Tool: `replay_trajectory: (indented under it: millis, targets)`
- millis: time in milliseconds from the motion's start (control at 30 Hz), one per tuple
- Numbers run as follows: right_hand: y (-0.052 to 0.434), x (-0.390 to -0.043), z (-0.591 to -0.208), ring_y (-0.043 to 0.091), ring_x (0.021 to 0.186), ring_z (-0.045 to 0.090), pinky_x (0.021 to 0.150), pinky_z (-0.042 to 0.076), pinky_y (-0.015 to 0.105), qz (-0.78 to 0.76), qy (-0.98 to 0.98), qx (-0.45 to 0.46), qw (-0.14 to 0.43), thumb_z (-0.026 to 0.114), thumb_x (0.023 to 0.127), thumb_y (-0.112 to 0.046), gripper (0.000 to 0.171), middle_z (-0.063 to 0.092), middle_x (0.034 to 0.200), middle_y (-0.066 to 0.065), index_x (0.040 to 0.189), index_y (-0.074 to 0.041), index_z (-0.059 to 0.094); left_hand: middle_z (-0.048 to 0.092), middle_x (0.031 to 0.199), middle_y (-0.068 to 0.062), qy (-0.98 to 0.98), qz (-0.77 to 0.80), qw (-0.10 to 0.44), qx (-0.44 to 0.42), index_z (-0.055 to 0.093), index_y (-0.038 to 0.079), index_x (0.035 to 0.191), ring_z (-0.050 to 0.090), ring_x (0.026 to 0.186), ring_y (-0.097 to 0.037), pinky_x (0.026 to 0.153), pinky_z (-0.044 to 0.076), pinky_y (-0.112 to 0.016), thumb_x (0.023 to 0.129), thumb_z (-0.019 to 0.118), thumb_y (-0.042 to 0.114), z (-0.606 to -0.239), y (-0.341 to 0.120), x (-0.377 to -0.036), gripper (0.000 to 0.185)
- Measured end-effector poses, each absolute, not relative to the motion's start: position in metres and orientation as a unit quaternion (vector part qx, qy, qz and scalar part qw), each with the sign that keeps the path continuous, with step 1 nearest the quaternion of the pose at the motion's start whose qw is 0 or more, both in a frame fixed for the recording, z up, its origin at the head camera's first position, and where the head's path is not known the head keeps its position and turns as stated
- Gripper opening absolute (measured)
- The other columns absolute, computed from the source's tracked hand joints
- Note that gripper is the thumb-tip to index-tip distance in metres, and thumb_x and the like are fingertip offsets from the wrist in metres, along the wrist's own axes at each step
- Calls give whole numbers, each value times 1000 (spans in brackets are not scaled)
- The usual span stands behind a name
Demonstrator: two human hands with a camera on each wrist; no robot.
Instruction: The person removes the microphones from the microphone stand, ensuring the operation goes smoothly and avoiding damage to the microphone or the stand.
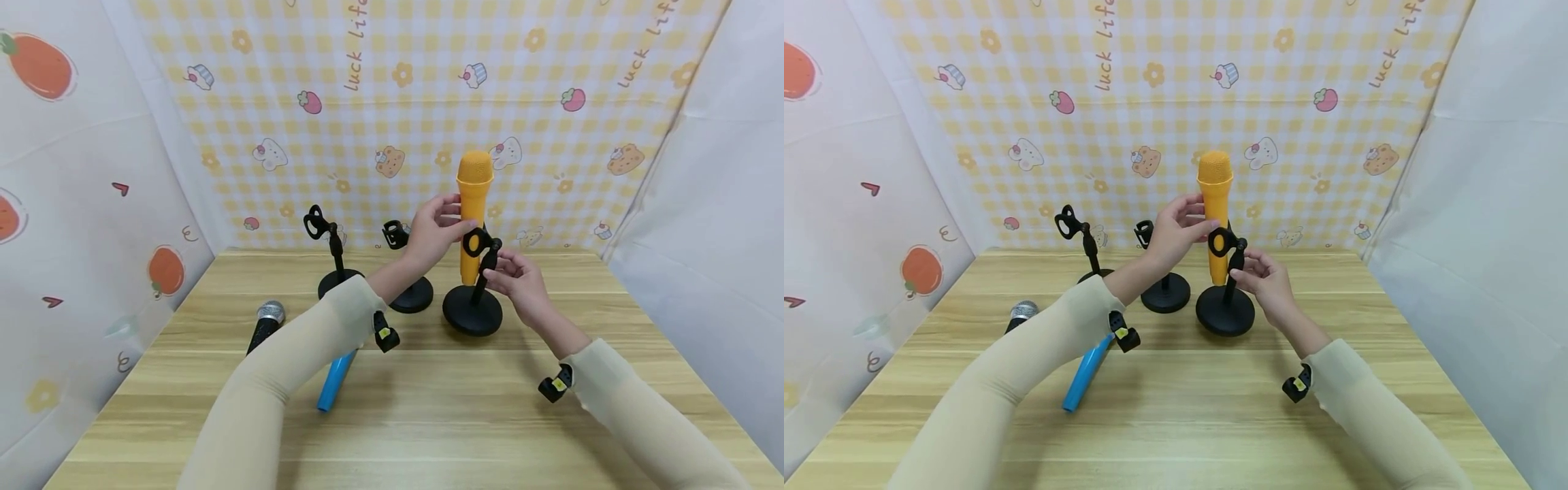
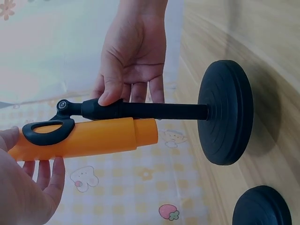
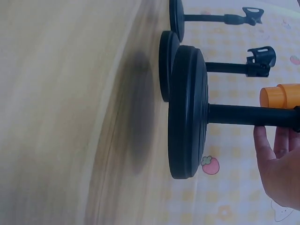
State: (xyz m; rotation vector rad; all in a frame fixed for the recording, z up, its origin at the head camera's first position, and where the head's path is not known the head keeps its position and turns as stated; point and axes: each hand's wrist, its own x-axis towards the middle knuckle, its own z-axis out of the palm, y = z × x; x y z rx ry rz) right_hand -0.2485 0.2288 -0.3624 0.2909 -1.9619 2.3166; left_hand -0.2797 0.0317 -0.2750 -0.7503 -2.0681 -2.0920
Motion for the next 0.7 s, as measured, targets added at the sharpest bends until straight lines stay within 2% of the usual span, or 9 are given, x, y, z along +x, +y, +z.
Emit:
replay_trajectory:
  millis: [700]
  targets:
    - [230,-224,-369,12,91,68,81,55,33,755,-648,102,8,68,88,3,28,68,98,-1,109,-15,61,62,109,-12,-659,-704,25,-264,58,2,122,65,92,-24,77,57,-36,87,74,8,-284,18,-253,40]
